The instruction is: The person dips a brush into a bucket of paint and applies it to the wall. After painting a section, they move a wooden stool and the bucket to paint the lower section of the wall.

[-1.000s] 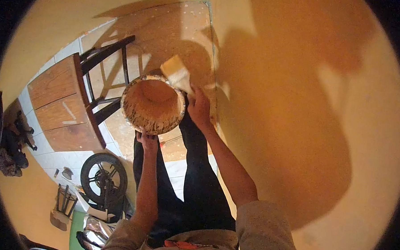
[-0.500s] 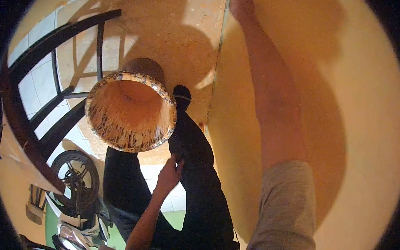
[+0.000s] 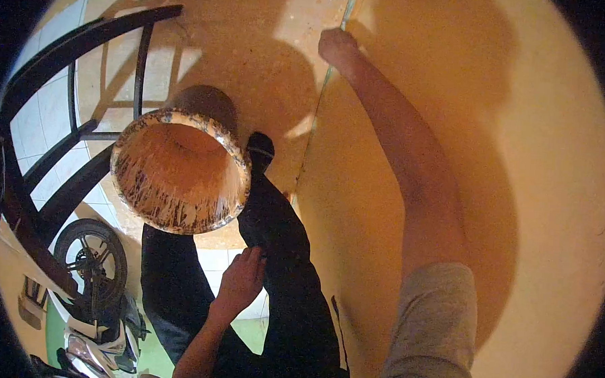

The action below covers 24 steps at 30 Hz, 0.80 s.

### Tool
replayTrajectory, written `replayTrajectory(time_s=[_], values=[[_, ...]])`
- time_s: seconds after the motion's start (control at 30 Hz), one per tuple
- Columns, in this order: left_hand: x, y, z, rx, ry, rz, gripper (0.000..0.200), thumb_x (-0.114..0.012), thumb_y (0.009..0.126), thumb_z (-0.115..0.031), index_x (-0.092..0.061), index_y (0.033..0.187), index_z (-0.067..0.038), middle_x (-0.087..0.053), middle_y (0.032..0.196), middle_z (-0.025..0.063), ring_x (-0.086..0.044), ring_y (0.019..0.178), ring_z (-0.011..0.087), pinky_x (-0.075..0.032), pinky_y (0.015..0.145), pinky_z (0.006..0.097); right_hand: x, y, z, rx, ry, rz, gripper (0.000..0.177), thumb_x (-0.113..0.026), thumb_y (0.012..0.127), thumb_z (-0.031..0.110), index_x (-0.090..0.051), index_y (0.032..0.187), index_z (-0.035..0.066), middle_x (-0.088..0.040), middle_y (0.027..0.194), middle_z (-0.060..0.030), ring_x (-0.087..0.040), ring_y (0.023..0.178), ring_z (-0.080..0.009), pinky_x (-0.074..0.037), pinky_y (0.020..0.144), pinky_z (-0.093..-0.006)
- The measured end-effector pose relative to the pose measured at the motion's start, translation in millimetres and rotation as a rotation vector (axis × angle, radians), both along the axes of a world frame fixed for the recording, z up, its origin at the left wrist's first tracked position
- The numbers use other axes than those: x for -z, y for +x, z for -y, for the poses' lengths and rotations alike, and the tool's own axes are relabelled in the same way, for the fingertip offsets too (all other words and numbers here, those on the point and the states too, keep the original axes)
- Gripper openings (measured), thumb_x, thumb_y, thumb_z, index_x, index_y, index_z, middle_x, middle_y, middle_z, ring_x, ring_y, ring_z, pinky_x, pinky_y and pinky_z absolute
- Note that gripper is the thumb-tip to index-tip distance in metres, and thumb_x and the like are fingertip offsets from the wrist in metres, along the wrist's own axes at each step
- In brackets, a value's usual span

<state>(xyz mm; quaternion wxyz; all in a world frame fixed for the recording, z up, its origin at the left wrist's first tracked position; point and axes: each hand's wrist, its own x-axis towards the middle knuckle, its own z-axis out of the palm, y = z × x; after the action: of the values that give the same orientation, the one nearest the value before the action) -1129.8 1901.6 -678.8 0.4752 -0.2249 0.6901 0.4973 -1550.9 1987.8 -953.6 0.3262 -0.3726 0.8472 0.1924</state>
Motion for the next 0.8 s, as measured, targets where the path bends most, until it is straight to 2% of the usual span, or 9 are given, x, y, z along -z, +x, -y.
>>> replayTrajectory(time_s=[0.1,0.17,0.23,0.3,0.43,0.5,0.57,0.7,0.8], values=[[3,-1,1,0.005,-0.002,-0.045,0.021,-0.048,0.094,-0.016,-0.048,0.107,0.000,-0.055,0.096,0.0212,-0.056,0.090,0.0390,-0.048,0.076,0.0479,0,-24,6,-0.506,0.093,0.256,0.020,-0.056,0.079,0.015,-0.070,0.079,0.000,-0.069,0.086,-0.0195,-0.068,0.081,-0.0350,-0.054,0.070,-0.0470],[4,-4,4,-0.024,-0.009,-0.077,0.019,-0.048,0.094,-0.016,-0.049,0.104,0.000,-0.055,0.095,0.0206,-0.056,0.090,0.0390,-0.048,0.075,0.0478,-34,-47,36,-0.729,0.304,0.187,0.023,-0.057,0.081,0.018,-0.067,0.095,0.002,-0.069,0.089,-0.0169,-0.068,0.079,-0.0325,-0.055,0.069,-0.0434],[7,-2,3,-0.027,-0.010,-0.077,0.019,-0.048,0.094,-0.016,-0.050,0.103,0.000,-0.055,0.095,0.0203,-0.057,0.089,0.0388,-0.048,0.075,0.0476,37,-110,2,-0.358,-0.135,0.039,0.024,-0.056,0.081,0.019,-0.068,0.093,0.002,-0.068,0.086,-0.0184,-0.068,0.079,-0.0322,-0.054,0.070,-0.0456],[9,1,3,-0.030,-0.008,-0.072,0.018,-0.049,0.093,-0.016,-0.050,0.102,0.000,-0.055,0.095,0.0199,-0.057,0.089,0.0385,-0.048,0.074,0.0474,23,-125,2,-0.020,-0.395,-0.177,0.025,-0.052,0.083,0.020,-0.067,0.091,0.001,-0.068,0.087,-0.0194,-0.067,0.081,-0.0343,-0.053,0.072,-0.0482],[10,-1,5,0.001,-0.015,-0.106,0.022,-0.051,0.093,-0.018,-0.052,0.105,0.000,-0.056,0.095,0.0196,-0.058,0.086,0.0368,-0.051,0.073,0.0464,32,-128,-13,-0.016,-0.533,-0.406,0.023,-0.048,0.089,0.015,-0.060,0.081,-0.002,-0.059,0.078,-0.0243,-0.059,0.072,-0.0251,-0.048,0.070,-0.0399],[9,-4,6,-0.024,-0.026,-0.114,0.022,-0.052,0.093,-0.018,-0.052,0.106,0.000,-0.055,0.094,0.0193,-0.058,0.086,0.0366,-0.050,0.073,0.0462,17,-103,-17,-0.249,-0.277,-0.289,0.025,-0.051,0.083,0.019,-0.068,0.089,0.002,-0.068,0.088,-0.0201,-0.067,0.081,-0.0372,-0.052,0.071,-0.0491],[8,-7,7,-0.036,-0.025,-0.117,0.023,-0.052,0.092,-0.018,-0.052,0.106,0.000,-0.056,0.095,0.0194,-0.058,0.086,0.0367,-0.050,0.073,0.0455,16,-65,-5,-0.332,-0.030,-0.242,0.021,-0.051,0.081,0.016,-0.069,0.085,0.004,-0.069,0.090,-0.0186,-0.067,0.083,-0.0369,-0.052,0.068,-0.0501],[10,-7,6,-0.059,-0.032,-0.149,0.022,-0.053,0.092,-0.018,-0.053,0.105,0.000,-0.056,0.095,0.0192,-0.058,0.086,0.0366,-0.050,0.073,0.0455,-42,25,59,-0.227,0.326,-0.205,0.019,-0.060,0.082,0.014,-0.072,0.094,0.007,-0.069,0.099,-0.0120,-0.065,0.097,-0.0305,-0.052,0.067,-0.0506],[9,-12,10,-0.055,-0.022,-0.132,0.023,-0.054,0.092,-0.018,-0.053,0.105,0.000,-0.056,0.095,0.0196,-0.058,0.087,0.0369,-0.050,0.073,0.0460,-1,8,82,-0.053,0.440,-0.029,0.025,-0.064,0.081,0.015,-0.071,0.104,0.008,-0.068,0.106,-0.0107,-0.064,0.101,-0.0315,-0.053,0.067,-0.0498]])
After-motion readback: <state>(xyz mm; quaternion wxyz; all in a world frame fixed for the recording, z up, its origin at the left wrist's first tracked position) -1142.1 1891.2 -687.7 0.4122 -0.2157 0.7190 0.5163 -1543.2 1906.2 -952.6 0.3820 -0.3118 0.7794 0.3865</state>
